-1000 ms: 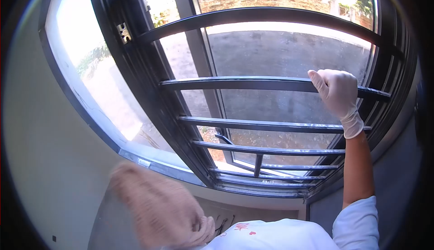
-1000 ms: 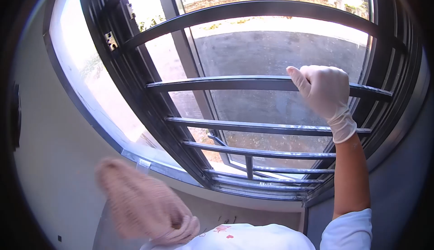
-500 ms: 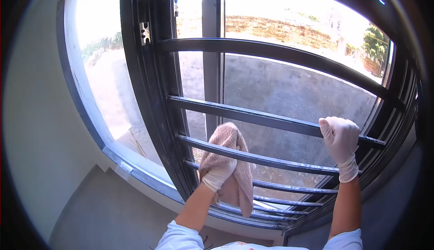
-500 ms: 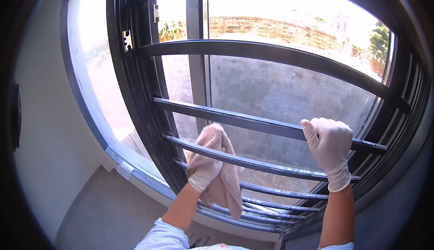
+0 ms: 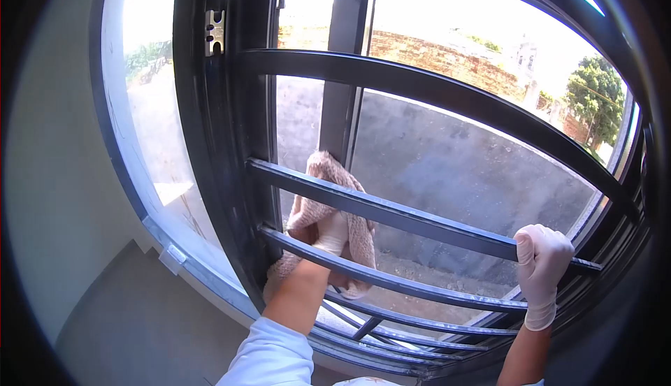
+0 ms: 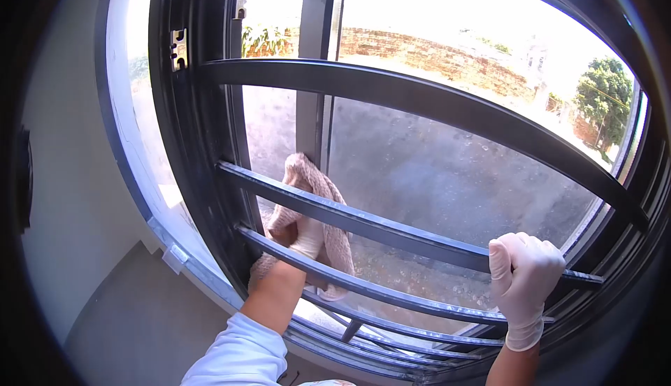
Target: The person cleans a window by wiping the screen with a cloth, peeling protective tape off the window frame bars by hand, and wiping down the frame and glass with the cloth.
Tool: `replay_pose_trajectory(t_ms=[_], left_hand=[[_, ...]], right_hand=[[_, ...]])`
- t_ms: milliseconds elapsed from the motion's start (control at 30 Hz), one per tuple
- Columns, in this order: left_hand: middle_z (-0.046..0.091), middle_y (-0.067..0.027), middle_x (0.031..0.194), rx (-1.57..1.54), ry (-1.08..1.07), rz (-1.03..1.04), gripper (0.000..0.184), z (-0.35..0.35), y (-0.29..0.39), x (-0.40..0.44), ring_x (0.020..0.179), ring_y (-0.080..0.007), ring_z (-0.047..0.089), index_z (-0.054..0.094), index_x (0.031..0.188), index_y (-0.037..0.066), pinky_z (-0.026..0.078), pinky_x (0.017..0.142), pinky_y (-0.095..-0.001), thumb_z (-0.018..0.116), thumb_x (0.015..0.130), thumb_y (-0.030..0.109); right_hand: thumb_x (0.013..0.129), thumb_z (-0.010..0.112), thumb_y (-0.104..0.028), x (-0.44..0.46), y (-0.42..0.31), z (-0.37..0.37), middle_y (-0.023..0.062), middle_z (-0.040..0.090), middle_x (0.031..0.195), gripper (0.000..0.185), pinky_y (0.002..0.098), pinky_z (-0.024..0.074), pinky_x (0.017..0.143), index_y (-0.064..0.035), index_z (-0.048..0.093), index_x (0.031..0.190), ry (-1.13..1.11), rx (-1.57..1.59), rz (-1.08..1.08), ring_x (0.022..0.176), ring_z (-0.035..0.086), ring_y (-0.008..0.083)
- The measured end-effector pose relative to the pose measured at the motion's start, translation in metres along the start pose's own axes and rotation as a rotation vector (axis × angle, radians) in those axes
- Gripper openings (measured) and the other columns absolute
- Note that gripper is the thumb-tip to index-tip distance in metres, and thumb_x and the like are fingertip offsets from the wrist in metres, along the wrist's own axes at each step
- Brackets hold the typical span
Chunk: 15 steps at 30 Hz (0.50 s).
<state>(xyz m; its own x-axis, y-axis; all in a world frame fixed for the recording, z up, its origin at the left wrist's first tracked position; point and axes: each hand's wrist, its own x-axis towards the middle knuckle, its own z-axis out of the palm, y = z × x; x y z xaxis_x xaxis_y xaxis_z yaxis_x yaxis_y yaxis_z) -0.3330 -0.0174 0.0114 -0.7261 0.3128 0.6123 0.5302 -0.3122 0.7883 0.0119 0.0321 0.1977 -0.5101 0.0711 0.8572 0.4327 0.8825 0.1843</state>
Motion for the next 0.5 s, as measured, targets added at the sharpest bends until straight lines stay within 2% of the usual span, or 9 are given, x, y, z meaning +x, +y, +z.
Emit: replay_pose_trajectory(t_ms=[133, 333, 500], left_hand=[[0.055, -0.0152, 0.118, 0.026, -0.072, -0.100, 0.041, 0.003, -0.013, -0.013, 0.104, -0.0241, 0.058, 0.050, 0.121, 0.002, 0.050, 0.089, -0.0390, 0.064, 0.085, 0.018], [0.055, -0.0159, 0.115, -0.155, 0.013, 0.019, 0.038, 0.003, 0.022, 0.083, 0.100, -0.0238, 0.058, 0.051, 0.117, 0.001, 0.051, 0.086, -0.0385, 0.062, 0.087, 0.019], [0.055, -0.0164, 0.113, -0.140, -0.009, -0.109, 0.035, 0.017, -0.015, 0.015, 0.097, -0.0236, 0.059, 0.051, 0.114, -0.001, 0.052, 0.083, -0.0381, 0.060, 0.088, 0.021]], right_hand=[[0.095, 0.043, -0.040, -0.002, -0.001, -0.001, 0.0094, 0.049, 0.055, 0.049, 0.0379, 0.0319, 0.049, -0.0083, 0.055, 0.060, 0.000, -0.014, 0.005, 0.049, 0.048, 0.0294], [0.095, 0.043, -0.040, 0.002, 0.002, -0.003, 0.0090, 0.049, 0.055, 0.048, 0.0385, 0.0323, 0.050, -0.0088, 0.055, 0.060, -0.007, -0.026, -0.024, 0.050, 0.049, 0.0298], [0.095, 0.043, -0.038, 0.000, 0.000, -0.002, 0.0088, 0.050, 0.056, 0.046, 0.0381, 0.0330, 0.050, -0.0089, 0.055, 0.062, -0.031, -0.022, -0.014, 0.051, 0.050, 0.0305]])
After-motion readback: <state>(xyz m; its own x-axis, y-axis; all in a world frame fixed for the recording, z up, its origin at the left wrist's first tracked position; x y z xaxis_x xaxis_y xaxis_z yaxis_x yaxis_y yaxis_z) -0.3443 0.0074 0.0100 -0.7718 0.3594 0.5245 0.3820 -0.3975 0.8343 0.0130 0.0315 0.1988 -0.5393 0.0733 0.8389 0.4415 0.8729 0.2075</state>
